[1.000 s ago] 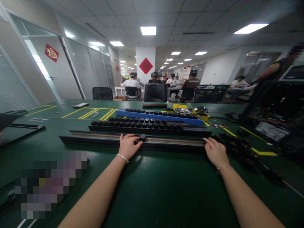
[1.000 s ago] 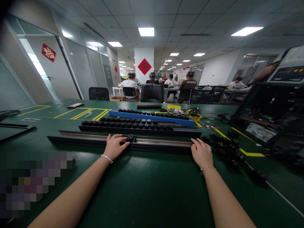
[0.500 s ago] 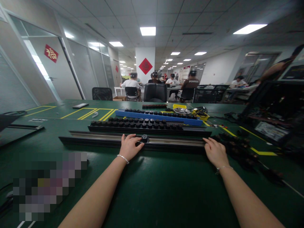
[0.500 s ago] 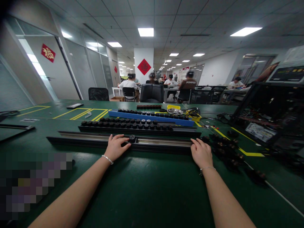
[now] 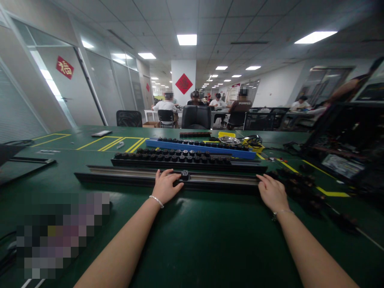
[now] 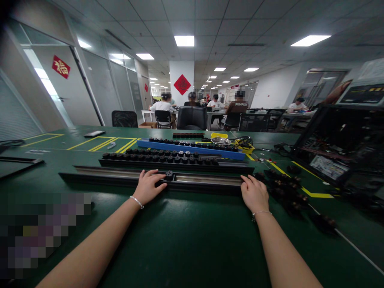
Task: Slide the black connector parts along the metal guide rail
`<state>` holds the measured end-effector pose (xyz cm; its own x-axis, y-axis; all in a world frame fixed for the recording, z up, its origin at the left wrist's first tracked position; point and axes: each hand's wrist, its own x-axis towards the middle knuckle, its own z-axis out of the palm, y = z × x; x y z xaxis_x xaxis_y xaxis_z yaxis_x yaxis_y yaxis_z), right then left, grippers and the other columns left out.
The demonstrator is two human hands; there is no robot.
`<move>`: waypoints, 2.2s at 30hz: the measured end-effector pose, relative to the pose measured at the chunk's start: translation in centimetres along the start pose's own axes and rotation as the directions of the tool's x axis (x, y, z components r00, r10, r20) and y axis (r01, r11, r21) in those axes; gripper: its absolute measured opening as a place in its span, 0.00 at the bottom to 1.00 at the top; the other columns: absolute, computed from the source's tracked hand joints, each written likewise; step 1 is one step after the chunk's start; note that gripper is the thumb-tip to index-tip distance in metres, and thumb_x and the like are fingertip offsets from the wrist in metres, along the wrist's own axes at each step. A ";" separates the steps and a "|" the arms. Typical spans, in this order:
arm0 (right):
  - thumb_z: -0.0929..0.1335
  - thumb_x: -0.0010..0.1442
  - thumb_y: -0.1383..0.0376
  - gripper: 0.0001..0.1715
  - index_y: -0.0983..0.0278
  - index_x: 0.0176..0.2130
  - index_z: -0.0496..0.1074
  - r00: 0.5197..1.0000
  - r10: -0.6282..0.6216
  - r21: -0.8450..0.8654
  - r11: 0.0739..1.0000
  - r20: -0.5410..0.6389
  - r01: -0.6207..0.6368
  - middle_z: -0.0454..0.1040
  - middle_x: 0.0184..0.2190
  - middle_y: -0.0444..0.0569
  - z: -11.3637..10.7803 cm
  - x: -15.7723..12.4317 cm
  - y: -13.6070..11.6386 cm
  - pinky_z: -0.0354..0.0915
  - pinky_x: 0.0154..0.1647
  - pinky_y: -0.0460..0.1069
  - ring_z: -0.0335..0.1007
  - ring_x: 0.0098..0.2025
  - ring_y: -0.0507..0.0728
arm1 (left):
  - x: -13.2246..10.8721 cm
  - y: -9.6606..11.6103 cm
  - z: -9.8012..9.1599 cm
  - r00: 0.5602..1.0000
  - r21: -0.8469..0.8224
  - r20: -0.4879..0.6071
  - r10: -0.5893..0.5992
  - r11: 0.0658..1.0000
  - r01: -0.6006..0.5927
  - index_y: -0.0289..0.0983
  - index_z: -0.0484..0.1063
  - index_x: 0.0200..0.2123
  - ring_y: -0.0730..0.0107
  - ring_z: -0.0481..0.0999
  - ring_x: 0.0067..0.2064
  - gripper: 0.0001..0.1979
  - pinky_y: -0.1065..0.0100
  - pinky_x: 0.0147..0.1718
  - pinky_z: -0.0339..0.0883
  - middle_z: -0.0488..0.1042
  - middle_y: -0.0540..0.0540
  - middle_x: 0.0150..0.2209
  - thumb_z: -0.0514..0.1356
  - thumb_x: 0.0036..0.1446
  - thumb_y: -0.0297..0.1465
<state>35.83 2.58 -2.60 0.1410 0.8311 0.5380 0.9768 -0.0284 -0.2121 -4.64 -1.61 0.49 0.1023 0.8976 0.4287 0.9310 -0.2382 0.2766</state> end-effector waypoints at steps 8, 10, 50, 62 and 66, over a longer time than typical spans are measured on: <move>0.56 0.57 0.60 0.24 0.58 0.46 0.72 0.999 0.018 -0.029 0.999 -0.049 -0.019 0.68 0.52 0.48 -1.3 -0.5 -2.5 0.53 0.55 0.61 0.54 0.56 0.63 | -0.1 0.1 0.4 0.996 -0.004 -0.002 0.087 0.996 -0.087 0.47 0.70 0.47 0.57 0.59 0.59 0.19 0.43 0.59 0.33 0.73 0.49 0.49 0.55 0.53 0.43; 0.56 0.57 0.60 0.23 0.59 0.45 0.72 0.998 -0.051 -0.007 0.999 -0.034 0.051 0.69 0.51 0.48 -1.6 -0.7 -4.2 0.52 0.55 0.60 0.55 0.56 0.62 | -0.1 0.1 0.5 0.994 -0.006 0.000 0.106 0.994 -0.106 0.46 0.70 0.48 0.57 0.59 0.59 0.19 0.43 0.59 0.33 0.73 0.49 0.50 0.54 0.54 0.43; 0.61 0.53 0.68 0.22 0.60 0.48 0.67 0.882 -0.469 0.272 0.855 0.042 0.442 0.69 0.50 0.49 -0.6 -5.2 -18.4 0.43 0.60 0.58 0.53 0.58 0.60 | -0.5 0.9 1.1 0.966 -0.012 0.010 0.259 0.966 -0.259 0.45 0.65 0.48 0.61 0.63 0.56 0.19 0.48 0.60 0.34 0.73 0.50 0.48 0.57 0.51 0.35; 0.62 0.52 0.67 0.20 0.61 0.46 0.68 0.901 -0.434 0.247 0.875 0.024 0.415 0.71 0.48 0.49 -0.6 -5.0 -17.7 0.44 0.60 0.57 0.53 0.58 0.59 | -0.4 0.8 1.0 0.965 -0.027 0.021 0.261 0.965 -0.260 0.46 0.65 0.48 0.61 0.63 0.56 0.19 0.48 0.60 0.33 0.73 0.50 0.48 0.56 0.50 0.34; 0.62 0.54 0.64 0.17 0.61 0.44 0.69 0.917 -0.398 0.253 0.890 0.026 0.379 0.72 0.46 0.49 -1.0 -4.8 -17.6 0.46 0.59 0.58 0.54 0.57 0.60 | -0.4 0.8 1.1 0.966 -0.023 0.018 0.259 0.966 -0.258 0.46 0.65 0.48 0.62 0.64 0.56 0.19 0.48 0.60 0.33 0.73 0.51 0.48 0.56 0.50 0.34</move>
<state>18.13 -1.48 -0.62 -0.2642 0.7880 0.5562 0.8823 0.4304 -0.1907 -3.56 -1.74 -0.39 0.3462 0.8121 0.4697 0.8647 -0.4705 0.1761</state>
